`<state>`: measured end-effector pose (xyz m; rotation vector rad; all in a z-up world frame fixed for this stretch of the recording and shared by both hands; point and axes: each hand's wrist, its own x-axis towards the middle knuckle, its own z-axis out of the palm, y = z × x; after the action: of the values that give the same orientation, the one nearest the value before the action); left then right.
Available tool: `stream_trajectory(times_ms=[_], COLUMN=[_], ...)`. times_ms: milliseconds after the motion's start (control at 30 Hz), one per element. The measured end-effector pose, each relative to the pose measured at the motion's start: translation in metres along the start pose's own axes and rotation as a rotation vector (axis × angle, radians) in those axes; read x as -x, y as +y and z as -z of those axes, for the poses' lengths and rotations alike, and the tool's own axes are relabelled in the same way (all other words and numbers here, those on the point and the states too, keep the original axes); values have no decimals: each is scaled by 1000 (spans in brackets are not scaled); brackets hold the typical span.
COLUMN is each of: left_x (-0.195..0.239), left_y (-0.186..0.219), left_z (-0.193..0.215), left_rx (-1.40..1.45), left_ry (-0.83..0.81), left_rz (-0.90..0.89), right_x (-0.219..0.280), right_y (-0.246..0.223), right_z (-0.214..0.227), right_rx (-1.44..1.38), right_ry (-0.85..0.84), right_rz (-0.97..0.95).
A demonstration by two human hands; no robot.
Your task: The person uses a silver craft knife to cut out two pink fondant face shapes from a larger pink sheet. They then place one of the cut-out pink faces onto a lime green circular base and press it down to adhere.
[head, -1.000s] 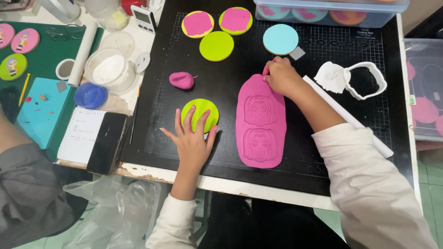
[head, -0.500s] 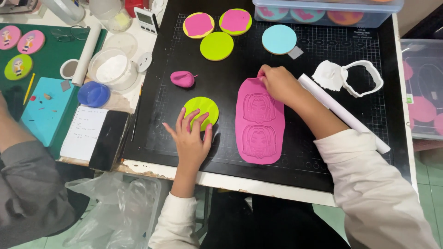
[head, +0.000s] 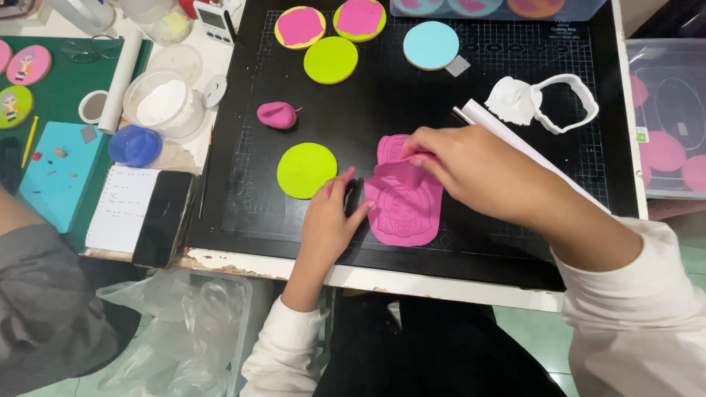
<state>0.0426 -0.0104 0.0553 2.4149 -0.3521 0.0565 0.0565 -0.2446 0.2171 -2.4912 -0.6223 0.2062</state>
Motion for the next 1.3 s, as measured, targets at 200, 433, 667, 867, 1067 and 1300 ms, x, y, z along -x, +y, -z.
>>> stream_trajectory(times_ms=[200, 433, 667, 867, 1067, 1300], left_x=[-3, 0, 27, 15, -11, -9], left_y=[-19, 22, 73, 73, 10, 99], left_z=[-27, 1, 30, 22, 9, 51], left_rx=[-188, -125, 1174, 2181, 2326, 569], left_ry=[-13, -44, -328, -255, -148, -357], left_rz=[-219, -247, -209, 314, -11, -476], right_x=[35, 52, 43, 11, 18, 16], right_y=[-2, -36, -63, -21, 31, 35], right_z=[0, 48, 61, -36, -148, -161], right_rx=[56, 78, -498, -301, -141, -1992], right_ry=[61, 118, 629, 438, 621, 15], right_rz=[130, 114, 278, 738, 735, -184])
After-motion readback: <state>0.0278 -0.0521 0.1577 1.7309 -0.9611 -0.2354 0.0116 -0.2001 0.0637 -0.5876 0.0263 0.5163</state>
